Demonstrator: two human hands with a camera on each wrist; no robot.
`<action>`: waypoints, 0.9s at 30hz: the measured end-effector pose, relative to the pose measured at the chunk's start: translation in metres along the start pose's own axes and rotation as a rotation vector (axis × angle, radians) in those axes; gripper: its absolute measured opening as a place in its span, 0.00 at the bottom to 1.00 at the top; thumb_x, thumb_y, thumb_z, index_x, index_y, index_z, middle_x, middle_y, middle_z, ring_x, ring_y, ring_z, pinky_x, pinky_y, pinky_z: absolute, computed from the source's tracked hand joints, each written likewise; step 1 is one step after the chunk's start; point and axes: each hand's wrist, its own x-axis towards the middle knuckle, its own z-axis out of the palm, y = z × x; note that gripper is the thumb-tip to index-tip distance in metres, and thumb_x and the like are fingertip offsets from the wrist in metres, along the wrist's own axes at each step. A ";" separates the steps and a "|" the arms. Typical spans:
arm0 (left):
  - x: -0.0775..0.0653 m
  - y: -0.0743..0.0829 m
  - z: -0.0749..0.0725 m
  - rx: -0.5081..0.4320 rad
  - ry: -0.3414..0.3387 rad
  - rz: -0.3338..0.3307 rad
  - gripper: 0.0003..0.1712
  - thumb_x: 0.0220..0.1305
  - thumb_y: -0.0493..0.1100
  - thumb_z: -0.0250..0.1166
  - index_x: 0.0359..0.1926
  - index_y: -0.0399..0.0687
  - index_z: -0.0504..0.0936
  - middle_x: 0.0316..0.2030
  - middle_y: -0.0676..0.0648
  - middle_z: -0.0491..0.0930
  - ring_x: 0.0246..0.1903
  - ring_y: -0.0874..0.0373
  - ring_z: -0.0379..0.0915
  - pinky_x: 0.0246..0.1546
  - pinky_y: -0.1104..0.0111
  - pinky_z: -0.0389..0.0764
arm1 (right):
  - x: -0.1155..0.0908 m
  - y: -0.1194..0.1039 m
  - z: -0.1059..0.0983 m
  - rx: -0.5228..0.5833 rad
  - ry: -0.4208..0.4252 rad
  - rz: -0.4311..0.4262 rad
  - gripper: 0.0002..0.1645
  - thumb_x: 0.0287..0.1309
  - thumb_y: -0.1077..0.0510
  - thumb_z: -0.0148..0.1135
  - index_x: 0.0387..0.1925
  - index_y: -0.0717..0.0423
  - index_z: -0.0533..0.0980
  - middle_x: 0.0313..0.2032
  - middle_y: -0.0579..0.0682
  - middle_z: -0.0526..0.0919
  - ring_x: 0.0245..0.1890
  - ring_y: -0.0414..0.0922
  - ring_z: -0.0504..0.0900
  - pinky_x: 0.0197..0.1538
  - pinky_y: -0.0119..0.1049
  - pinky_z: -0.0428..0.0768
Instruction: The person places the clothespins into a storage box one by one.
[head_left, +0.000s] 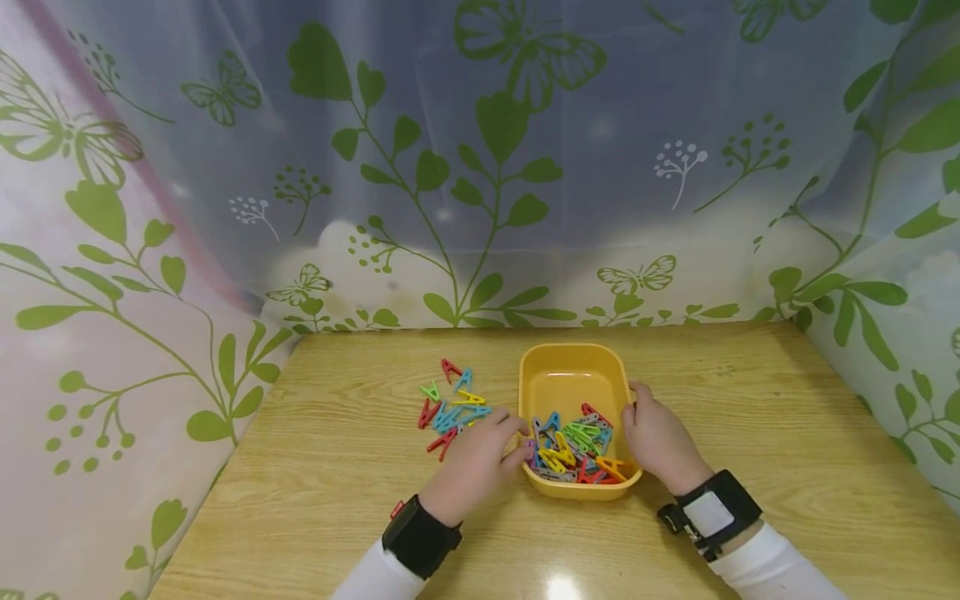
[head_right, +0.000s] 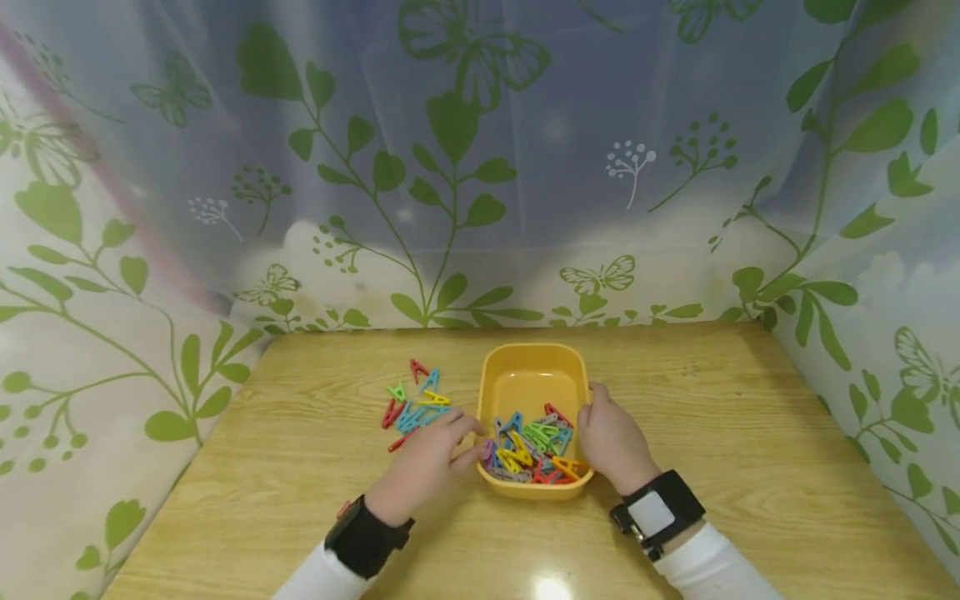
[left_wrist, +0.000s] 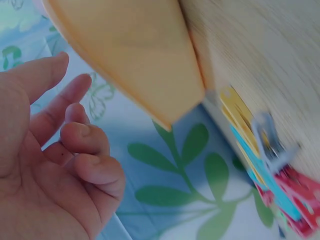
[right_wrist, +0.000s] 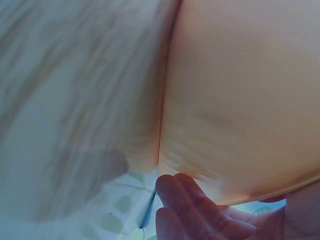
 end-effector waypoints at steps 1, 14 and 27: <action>-0.002 -0.004 -0.001 0.013 0.014 -0.023 0.12 0.70 0.48 0.69 0.49 0.49 0.83 0.42 0.49 0.80 0.32 0.62 0.73 0.30 0.73 0.73 | 0.000 0.000 0.000 -0.001 0.001 -0.001 0.30 0.79 0.57 0.40 0.71 0.75 0.56 0.34 0.61 0.80 0.26 0.47 0.76 0.27 0.37 0.71; -0.033 -0.055 -0.015 0.070 0.113 -0.239 0.15 0.60 0.43 0.77 0.36 0.42 0.78 0.30 0.50 0.69 0.22 0.62 0.60 0.21 0.72 0.62 | 0.000 -0.002 -0.001 -0.005 -0.005 0.001 0.31 0.79 0.57 0.40 0.71 0.76 0.56 0.39 0.64 0.81 0.28 0.48 0.77 0.29 0.37 0.73; -0.045 -0.071 -0.006 0.146 0.032 -0.412 0.18 0.60 0.46 0.77 0.28 0.43 0.76 0.32 0.43 0.78 0.26 0.54 0.73 0.24 0.62 0.74 | 0.000 0.000 0.000 0.004 -0.018 0.004 0.31 0.80 0.57 0.40 0.72 0.76 0.55 0.37 0.62 0.80 0.26 0.47 0.76 0.27 0.37 0.71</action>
